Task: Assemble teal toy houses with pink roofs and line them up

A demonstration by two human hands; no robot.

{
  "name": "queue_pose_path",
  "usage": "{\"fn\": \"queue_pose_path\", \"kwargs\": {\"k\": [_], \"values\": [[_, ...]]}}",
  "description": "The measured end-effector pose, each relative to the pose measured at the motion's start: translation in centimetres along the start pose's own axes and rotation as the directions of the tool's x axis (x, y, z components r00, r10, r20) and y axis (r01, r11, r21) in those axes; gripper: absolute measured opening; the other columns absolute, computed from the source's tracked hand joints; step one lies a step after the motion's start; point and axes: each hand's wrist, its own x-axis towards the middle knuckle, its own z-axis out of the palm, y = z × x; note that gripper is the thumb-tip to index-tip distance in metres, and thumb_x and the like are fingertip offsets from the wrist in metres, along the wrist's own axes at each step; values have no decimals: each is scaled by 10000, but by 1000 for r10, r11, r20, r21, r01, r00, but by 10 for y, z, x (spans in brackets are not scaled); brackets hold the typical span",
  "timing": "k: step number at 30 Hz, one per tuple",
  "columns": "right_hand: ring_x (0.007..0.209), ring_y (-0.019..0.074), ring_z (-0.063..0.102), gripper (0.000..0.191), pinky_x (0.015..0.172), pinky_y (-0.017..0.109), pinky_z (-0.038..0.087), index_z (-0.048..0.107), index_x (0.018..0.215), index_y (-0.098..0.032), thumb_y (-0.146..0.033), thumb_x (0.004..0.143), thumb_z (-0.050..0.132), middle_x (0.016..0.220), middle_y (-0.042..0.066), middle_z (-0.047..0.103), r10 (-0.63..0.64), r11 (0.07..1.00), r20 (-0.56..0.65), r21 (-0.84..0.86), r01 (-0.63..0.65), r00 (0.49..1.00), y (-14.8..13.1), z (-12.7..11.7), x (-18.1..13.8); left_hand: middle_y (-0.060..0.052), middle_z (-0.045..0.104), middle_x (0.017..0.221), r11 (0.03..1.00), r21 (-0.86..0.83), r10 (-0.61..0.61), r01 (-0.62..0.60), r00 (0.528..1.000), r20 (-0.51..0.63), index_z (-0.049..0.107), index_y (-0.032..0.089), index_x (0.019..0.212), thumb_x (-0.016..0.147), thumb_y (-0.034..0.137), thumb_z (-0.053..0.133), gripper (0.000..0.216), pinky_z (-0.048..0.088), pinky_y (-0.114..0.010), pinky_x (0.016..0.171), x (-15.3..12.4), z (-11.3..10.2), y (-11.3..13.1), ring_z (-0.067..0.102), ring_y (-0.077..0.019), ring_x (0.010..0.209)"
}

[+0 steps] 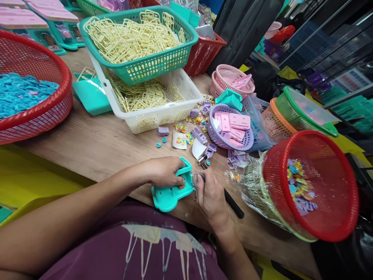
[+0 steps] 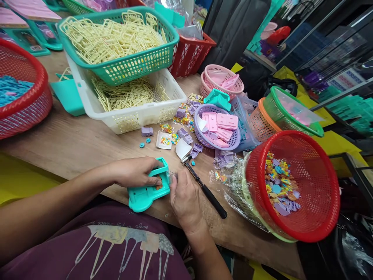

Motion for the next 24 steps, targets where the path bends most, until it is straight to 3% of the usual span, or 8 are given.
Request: {"fn": "queue_pose_path", "kwargs": {"k": [5,14,17,19,21,24], "values": [[635,191,527,148,562,300,363,433,868,-227,-194,989,354,730,35,544,-21,995,-71,-101,14,997,-5,5,-2,-59,666,763,1000,13,8,-7,1000,-13,610,153,837,774,382,596,237,362,-252,514,-1,0,0,566,-175,619],[680,208,487,178,580,309,373,439,881,-226,-76,924,353,779,55,509,-11,972,-69,-234,-6,998,-17,19,0,-72,674,789,996,83,44,-38,997,-62,619,121,850,815,347,578,233,373,-248,545,-2,-1,2,567,-164,648],[700,203,501,160,598,308,404,470,907,-214,-99,935,362,799,58,511,15,972,-49,-233,-26,999,-20,17,2,-38,659,764,994,2,106,-106,994,-41,622,127,837,792,366,612,243,377,-233,540,-2,-1,-2,544,-145,638],[752,207,533,110,644,320,454,499,975,-197,-205,974,389,849,66,528,45,990,23,-131,-42,999,-21,6,5,-10,652,769,981,-90,173,-171,985,12,631,138,856,739,423,680,313,389,-220,546,-3,-3,-5,539,-137,652],[907,222,567,228,778,359,508,504,1148,-182,-311,1000,386,993,93,553,35,997,182,56,-46,983,-22,-11,7,10,640,761,969,-138,213,-205,976,42,637,146,868,662,492,747,417,395,-213,550,-4,-5,-9,532,-132,658],[1166,216,506,412,1013,403,462,362,1426,-234,-316,1024,316,1225,100,495,-65,954,407,292,-62,911,-17,-34,9,20,639,762,955,-174,254,-240,965,60,638,155,870,608,532,785,482,407,-210,577,-7,-9,-14,542,-133,678]]}}
